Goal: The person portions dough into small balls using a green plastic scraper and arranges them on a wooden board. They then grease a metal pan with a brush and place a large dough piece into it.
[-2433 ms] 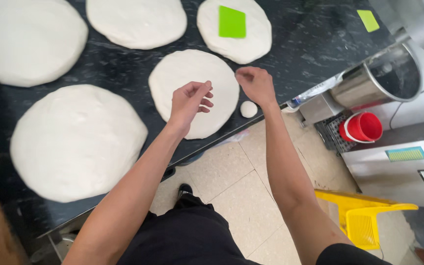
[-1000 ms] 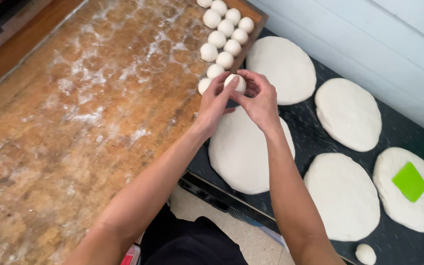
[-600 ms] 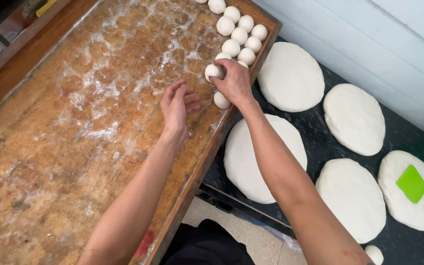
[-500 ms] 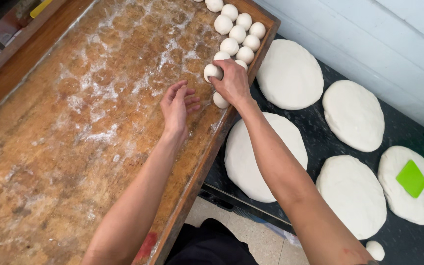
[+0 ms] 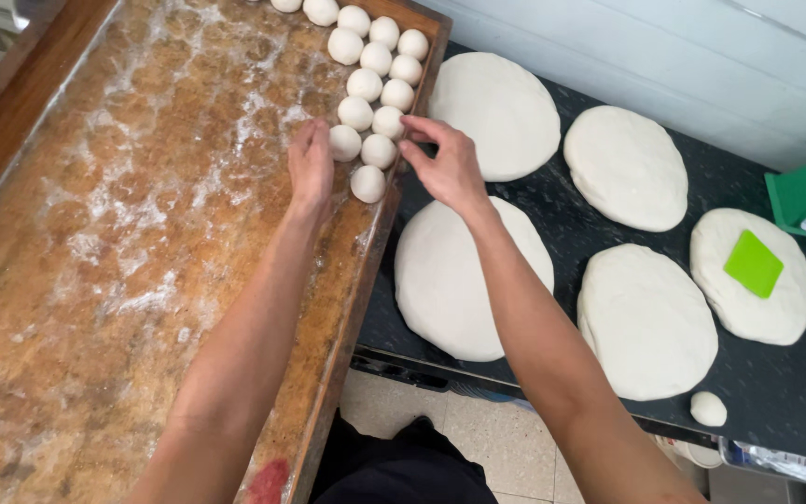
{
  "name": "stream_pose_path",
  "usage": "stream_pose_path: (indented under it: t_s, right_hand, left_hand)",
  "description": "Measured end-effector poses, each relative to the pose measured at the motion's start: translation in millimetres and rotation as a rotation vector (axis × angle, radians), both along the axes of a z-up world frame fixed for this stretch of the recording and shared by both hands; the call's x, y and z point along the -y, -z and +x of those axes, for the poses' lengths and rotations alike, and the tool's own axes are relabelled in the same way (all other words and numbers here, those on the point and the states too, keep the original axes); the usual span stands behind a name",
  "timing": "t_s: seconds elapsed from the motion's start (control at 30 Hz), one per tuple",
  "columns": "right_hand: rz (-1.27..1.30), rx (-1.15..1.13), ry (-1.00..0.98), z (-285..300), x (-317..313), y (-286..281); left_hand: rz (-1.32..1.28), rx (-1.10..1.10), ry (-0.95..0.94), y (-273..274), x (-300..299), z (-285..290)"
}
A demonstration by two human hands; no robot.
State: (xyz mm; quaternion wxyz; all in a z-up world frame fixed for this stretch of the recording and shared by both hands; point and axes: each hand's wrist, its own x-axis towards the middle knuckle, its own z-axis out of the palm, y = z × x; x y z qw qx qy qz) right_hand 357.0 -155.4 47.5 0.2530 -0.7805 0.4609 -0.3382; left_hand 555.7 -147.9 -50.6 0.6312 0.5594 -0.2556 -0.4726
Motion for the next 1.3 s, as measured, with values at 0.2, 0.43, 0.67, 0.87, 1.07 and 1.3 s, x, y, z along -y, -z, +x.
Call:
stream_pose_path:
  t_s: [0.2, 0.43, 0.67, 0.87, 1.07, 1.3]
  right_hand:
    - [0.090, -0.012, 0.197, -126.1, -40.0, -29.7]
    - [0.114, 0.058, 0.508, -335.2, -116.9, -8.4]
    - [0.211, -0.192, 0.920, -523.3, -239.1, 36.0]
    - [0.418, -0.323, 0.813, -574.5, -293.5, 83.9]
    - [0.411, -0.358, 0.755, -563.4, -295.4, 90.5]
    - [0.353, -0.082, 0.598, -506.3, -272.5, 14.2]
  left_hand:
    - [-0.411, 0.178, -0.050, -50.2, 1.0, -81.9]
    - [-0.207, -0.183, 0.719, -78.0, -58.0, -318.7]
    - [-0.036, -0.176, 1.150, -33.2, -143.8, -494.7]
    - [0.053, -0.202, 1.259, -11.3, -178.4, -557.6]
    - [0.121, -0.121, 1.248, -4.6, -183.1, -558.4]
    - [0.165, -0.038, 1.176, -22.2, -170.4, -522.8]
